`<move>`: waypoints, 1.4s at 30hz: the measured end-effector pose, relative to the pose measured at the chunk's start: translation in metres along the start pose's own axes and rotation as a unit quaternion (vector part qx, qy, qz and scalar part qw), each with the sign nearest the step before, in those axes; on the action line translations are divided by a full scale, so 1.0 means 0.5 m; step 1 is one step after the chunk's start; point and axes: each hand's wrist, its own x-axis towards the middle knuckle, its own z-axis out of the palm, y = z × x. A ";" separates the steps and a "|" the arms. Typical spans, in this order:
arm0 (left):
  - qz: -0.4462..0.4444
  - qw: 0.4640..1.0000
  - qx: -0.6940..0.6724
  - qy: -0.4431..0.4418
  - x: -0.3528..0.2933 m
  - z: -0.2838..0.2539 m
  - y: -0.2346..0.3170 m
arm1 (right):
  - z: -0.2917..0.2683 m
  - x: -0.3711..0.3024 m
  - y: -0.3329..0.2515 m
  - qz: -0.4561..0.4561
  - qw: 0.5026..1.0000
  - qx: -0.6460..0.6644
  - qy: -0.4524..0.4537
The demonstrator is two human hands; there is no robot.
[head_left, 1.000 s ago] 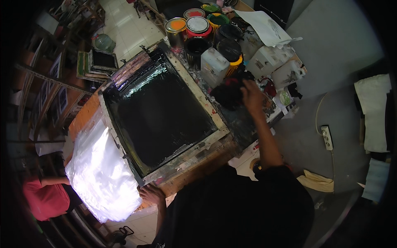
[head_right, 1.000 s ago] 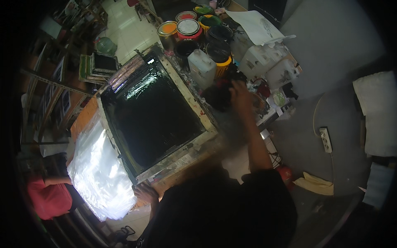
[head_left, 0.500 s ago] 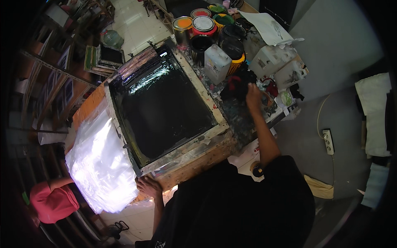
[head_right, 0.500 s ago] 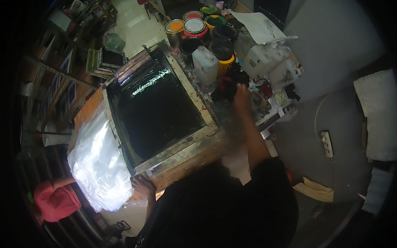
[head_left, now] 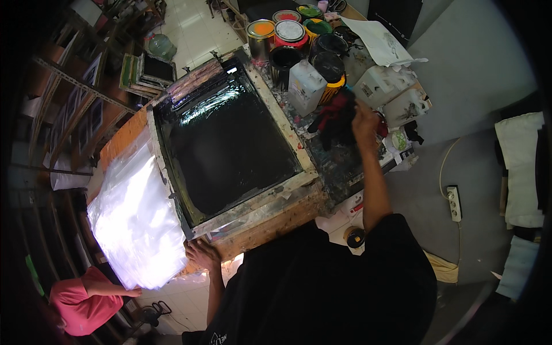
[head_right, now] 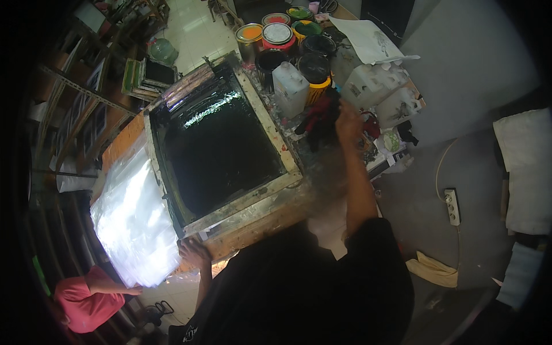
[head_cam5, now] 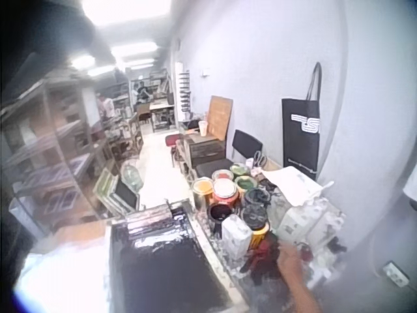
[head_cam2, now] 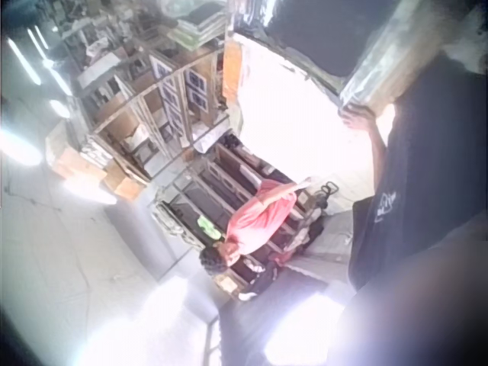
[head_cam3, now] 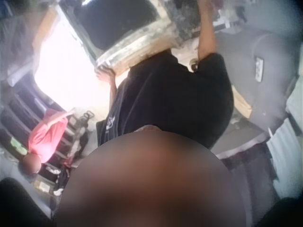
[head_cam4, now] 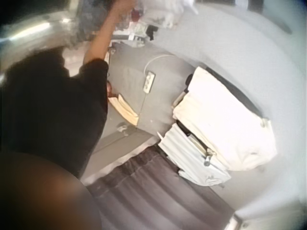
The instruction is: The person prepares a screen printing frame by wiping it with a cloth, then applies ink across the mesh using a squeegee. A coworker places a white t-shirt on the table, and the person positions the screen over it to perform a print stroke.
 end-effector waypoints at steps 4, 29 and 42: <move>-0.004 1.000 0.006 0.028 -0.002 0.003 0.014 | -0.112 0.094 -0.066 0.132 0.989 0.059 -0.034; 0.030 0.992 -0.120 0.027 -0.004 -0.007 -0.029 | -0.052 -0.364 -0.086 0.106 0.964 -0.176 -0.167; 0.053 0.979 -0.194 0.043 0.000 -0.026 -0.035 | -0.073 -0.389 -0.150 0.097 0.924 -0.289 -0.231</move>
